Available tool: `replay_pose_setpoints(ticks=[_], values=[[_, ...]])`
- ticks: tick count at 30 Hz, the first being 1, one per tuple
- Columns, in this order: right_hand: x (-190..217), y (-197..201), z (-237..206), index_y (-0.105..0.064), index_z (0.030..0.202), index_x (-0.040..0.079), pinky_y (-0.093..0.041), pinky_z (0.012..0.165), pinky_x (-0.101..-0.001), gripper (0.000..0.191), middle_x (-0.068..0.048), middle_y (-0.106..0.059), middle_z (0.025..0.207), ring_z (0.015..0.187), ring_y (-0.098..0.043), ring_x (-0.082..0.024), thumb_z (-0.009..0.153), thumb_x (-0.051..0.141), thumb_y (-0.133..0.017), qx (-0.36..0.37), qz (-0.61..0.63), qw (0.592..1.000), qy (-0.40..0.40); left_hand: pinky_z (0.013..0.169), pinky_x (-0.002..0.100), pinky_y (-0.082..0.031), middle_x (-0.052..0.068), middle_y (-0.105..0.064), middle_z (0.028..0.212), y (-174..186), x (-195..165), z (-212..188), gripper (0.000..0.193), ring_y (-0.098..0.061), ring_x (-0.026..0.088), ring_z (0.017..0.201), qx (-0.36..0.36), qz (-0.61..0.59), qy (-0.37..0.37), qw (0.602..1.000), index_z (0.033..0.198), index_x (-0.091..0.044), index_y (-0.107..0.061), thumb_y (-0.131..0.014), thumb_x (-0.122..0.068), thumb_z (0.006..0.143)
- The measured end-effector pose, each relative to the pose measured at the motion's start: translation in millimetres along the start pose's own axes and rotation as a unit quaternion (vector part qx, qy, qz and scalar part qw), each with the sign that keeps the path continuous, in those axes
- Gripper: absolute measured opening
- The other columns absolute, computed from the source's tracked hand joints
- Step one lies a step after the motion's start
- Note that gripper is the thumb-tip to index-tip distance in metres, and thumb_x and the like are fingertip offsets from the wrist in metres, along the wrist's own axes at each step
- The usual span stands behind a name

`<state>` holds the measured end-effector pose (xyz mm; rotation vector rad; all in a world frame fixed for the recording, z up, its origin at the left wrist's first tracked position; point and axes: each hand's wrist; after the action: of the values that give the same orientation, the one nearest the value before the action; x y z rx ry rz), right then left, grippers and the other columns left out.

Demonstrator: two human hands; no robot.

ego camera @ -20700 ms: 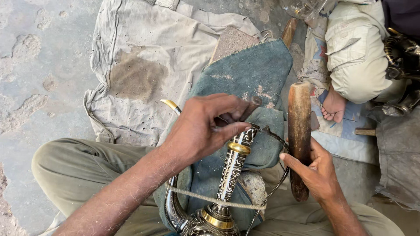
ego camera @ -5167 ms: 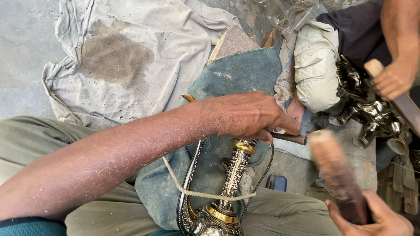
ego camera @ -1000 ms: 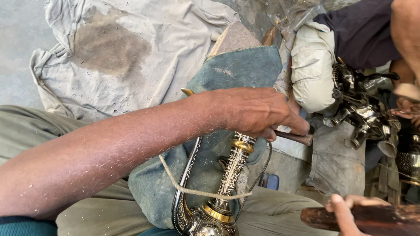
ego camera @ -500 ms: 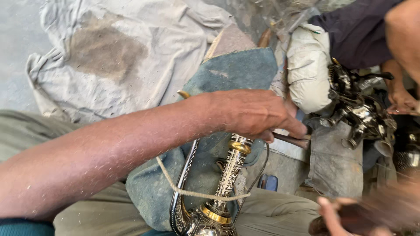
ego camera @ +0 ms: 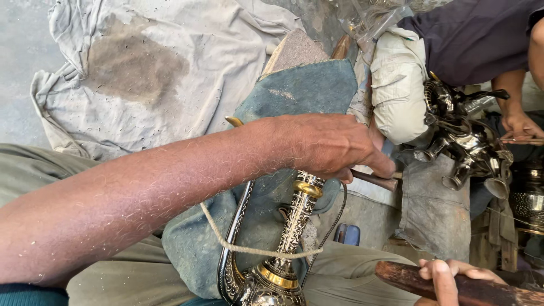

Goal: The person sits on the floor and uses a wooden mallet to repeatedly strike a metal chisel held against a decorative brass hookah pipe. The pipe is secured with a rope, and the person adjusts the chisel position occasionally while continuing to hammer.

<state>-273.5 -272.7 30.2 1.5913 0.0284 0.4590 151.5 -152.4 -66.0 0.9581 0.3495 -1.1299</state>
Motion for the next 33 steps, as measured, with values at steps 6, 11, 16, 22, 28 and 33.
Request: replay_pose_setpoints(ticks=[6, 11, 16, 22, 28, 33], values=[[27.7, -43.6, -44.1, -0.069, 0.108, 0.001, -0.060, 0.080, -0.0424, 0.034, -0.019, -0.073, 0.088, 0.080, -0.072, -0.024, 0.079, -0.005, -0.087, -0.022, -0.003, 0.997, 0.072, 0.084, 0.034, -0.060, 0.002, -0.075, 0.111, 2.9, -8.2, -6.6, 0.046, -0.074, 0.019, 0.100, -0.015, -0.016, -0.003, 1.000, 0.130, -0.027, -0.064, -0.074, -0.017, 0.086], [40.6, -43.9, -34.9, -0.051, 0.111, 0.000, -0.064, 0.074, -0.0441, 0.027, -0.015, -0.069, 0.094, 0.088, -0.075, -0.023, 0.093, -0.005, -0.070, -0.037, 0.337, 0.941, -0.016, 0.083, 0.033, -0.060, 0.008, -0.076, 0.116, -6.2, -20.1, -21.7, 0.038, -0.075, 0.019, 0.096, -0.251, -0.051, 0.029, 0.966, 0.131, -0.020, -0.063, -0.068, -0.019, 0.094], [61.5, -30.7, -21.9, -0.055, 0.121, -0.006, -0.063, 0.078, -0.0520, 0.035, -0.022, -0.066, 0.091, 0.083, -0.068, -0.026, 0.089, -0.012, -0.066, 0.062, 0.382, 0.922, -0.022, 0.079, 0.043, -0.062, 0.016, -0.076, 0.106, -15.2, -29.6, -48.6, 0.036, -0.076, 0.031, 0.096, -0.320, -0.091, 0.220, 0.917, 0.123, -0.009, -0.061, -0.072, -0.015, 0.089], [121.7, -15.2, -1.0, -0.056, 0.134, 0.004, -0.063, 0.079, -0.0470, 0.049, -0.013, -0.067, 0.094, 0.089, -0.072, -0.022, 0.088, -0.003, -0.068, 0.101, 0.383, 0.906, 0.148, 0.069, 0.053, -0.052, 0.024, -0.070, 0.086, -25.9, -40.2, -53.6, 0.035, -0.068, 0.048, 0.090, -0.368, -0.094, 0.367, 0.849, 0.112, -0.003, -0.050, -0.075, -0.013, 0.090], [202.4, 0.0, 37.3, -0.068, 0.113, -0.001, -0.062, 0.084, -0.0364, 0.033, -0.013, -0.073, 0.100, 0.085, -0.073, -0.021, 0.084, 0.001, -0.084, 0.044, -0.106, 0.974, 0.194, 0.071, 0.054, -0.050, 0.024, -0.069, 0.085, -37.8, -52.8, -49.7, 0.035, -0.068, 0.047, 0.087, -0.411, -0.073, 0.401, 0.815, 0.110, -0.002, -0.047, -0.074, -0.012, 0.089], [272.5, 4.0, 55.1, -0.065, 0.129, -0.001, -0.057, 0.079, -0.0262, 0.043, -0.010, -0.071, 0.104, 0.088, -0.069, -0.017, 0.087, -0.005, -0.072, 0.084, -0.096, 0.908, 0.398, 0.070, 0.051, -0.053, 0.021, -0.071, 0.087, -41.2, -59.7, -45.5, 0.035, -0.071, 0.042, 0.084, -0.447, -0.108, 0.436, 0.774, 0.113, -0.004, -0.050, -0.074, -0.013, 0.089]])
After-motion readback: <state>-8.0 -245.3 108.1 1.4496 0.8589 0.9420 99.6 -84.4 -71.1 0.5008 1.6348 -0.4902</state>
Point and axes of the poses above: each hand's wrist, its own z-axis towards the middle knuckle, its own y-axis out of the back of the hand, x = y × z
